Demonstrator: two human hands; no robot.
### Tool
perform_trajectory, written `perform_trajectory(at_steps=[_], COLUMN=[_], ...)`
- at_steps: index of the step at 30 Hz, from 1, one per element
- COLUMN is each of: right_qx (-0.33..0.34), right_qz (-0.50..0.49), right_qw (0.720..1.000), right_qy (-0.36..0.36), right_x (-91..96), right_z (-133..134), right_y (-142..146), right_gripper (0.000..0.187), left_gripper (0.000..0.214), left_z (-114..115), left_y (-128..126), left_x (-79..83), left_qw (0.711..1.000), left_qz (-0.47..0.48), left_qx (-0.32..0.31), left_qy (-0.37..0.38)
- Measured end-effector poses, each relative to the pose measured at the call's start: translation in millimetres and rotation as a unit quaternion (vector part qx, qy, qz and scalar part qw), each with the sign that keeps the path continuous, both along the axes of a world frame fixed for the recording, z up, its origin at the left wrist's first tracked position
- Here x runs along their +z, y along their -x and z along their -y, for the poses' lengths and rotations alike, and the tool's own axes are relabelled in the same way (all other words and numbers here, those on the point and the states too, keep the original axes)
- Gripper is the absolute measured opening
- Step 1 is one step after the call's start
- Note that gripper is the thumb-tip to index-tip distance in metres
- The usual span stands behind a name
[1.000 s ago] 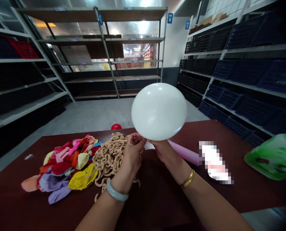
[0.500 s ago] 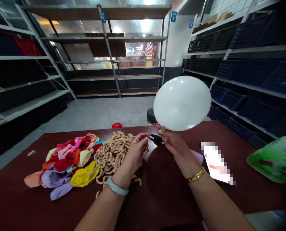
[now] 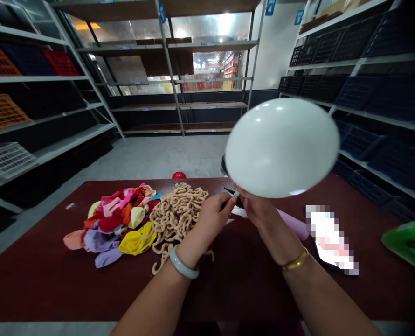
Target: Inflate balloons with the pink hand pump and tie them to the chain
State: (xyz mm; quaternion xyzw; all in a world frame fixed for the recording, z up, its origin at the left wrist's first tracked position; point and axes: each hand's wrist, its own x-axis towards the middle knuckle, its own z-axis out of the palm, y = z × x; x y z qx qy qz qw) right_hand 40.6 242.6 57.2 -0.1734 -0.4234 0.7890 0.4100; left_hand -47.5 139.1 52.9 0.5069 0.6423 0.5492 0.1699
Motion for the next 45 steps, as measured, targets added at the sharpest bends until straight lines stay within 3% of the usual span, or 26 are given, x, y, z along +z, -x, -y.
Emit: perform_trajectory(at_steps=[4, 7, 8, 10, 13, 17, 22, 24, 28, 34, 36, 38, 41, 42, 45], right_qx=[-0.039, -0.050, -0.030, 0.053, 0.154, 0.116, 0.037, 0.060, 0.116, 0.190, 0.262, 0.326, 0.291, 0.248, 0.127], right_qz=[0.009, 0.017, 0.019, 0.036, 0.071, 0.068, 0.042, 0.063, 0.064, 0.092, 0.090, 0.084, 0.151, 0.194, 0.303], right_qw=[0.999, 0.998, 0.999, 0.997, 0.985, 0.991, 0.998, 0.995, 0.989, 0.976, 0.959, 0.934, 0.893, 0.862, 0.721], right_qy=[-0.002, -0.023, -0.036, -0.050, -0.041, -0.019, -0.026, -0.042, -0.066, -0.048, -0.062, -0.118, -0.310, -0.397, -0.610], right_x=[4.9, 4.6, 3.8, 1.4, -2.9, -6.2, -1.0, 2.5, 12.8, 38.2, 42.1, 41.7, 35.8, 33.4, 27.5], right_z=[-10, -7, -3, 6, 18, 16, 9, 9, 9, 15, 18, 22, 32, 37, 54], right_y=[-5, -5, -4, -2, 1, 4, 6, 10, 32, 74, 87, 99, 118, 124, 136], right_gripper=[0.032, 0.032, 0.033, 0.030, 0.020, 0.015, 0.031, 0.025, 0.016, 0.028, 0.034, 0.040, 0.034, 0.027, 0.013], left_gripper=[0.046, 0.027, 0.026, 0.044, 0.036, 0.025, 0.019, 0.021, 0.031, 0.031, 0.025, 0.022, 0.019, 0.018, 0.017], left_z=[3, 2, 1, 0, -2, -4, -1, 3, 9, 12, 19, 30, 47, 52, 62], left_y=[3, 4, 3, 0, -3, -1, 7, 9, 15, 40, 52, 66, 88, 95, 107], left_x=[0.5, 0.6, 1.1, 2.1, 0.6, -7.2, -6.0, 0.0, 10.3, 17.5, 23.8, 31.9, 42.0, 43.9, 44.8], left_qw=[0.998, 0.995, 0.989, 0.972, 0.955, 0.958, 0.990, 0.982, 0.932, 0.941, 0.910, 0.856, 0.799, 0.792, 0.785], left_qz=[-0.015, 0.079, 0.131, 0.229, 0.293, 0.283, 0.139, 0.190, 0.363, 0.311, 0.367, 0.454, 0.498, 0.492, 0.466], left_qx=[0.013, 0.059, 0.058, 0.026, -0.028, -0.051, 0.002, -0.010, -0.008, 0.061, 0.069, 0.056, 0.075, 0.094, 0.145], left_qy=[0.055, -0.005, -0.032, -0.051, -0.020, 0.012, -0.009, -0.009, 0.016, -0.120, -0.179, -0.240, -0.328, -0.349, -0.382])
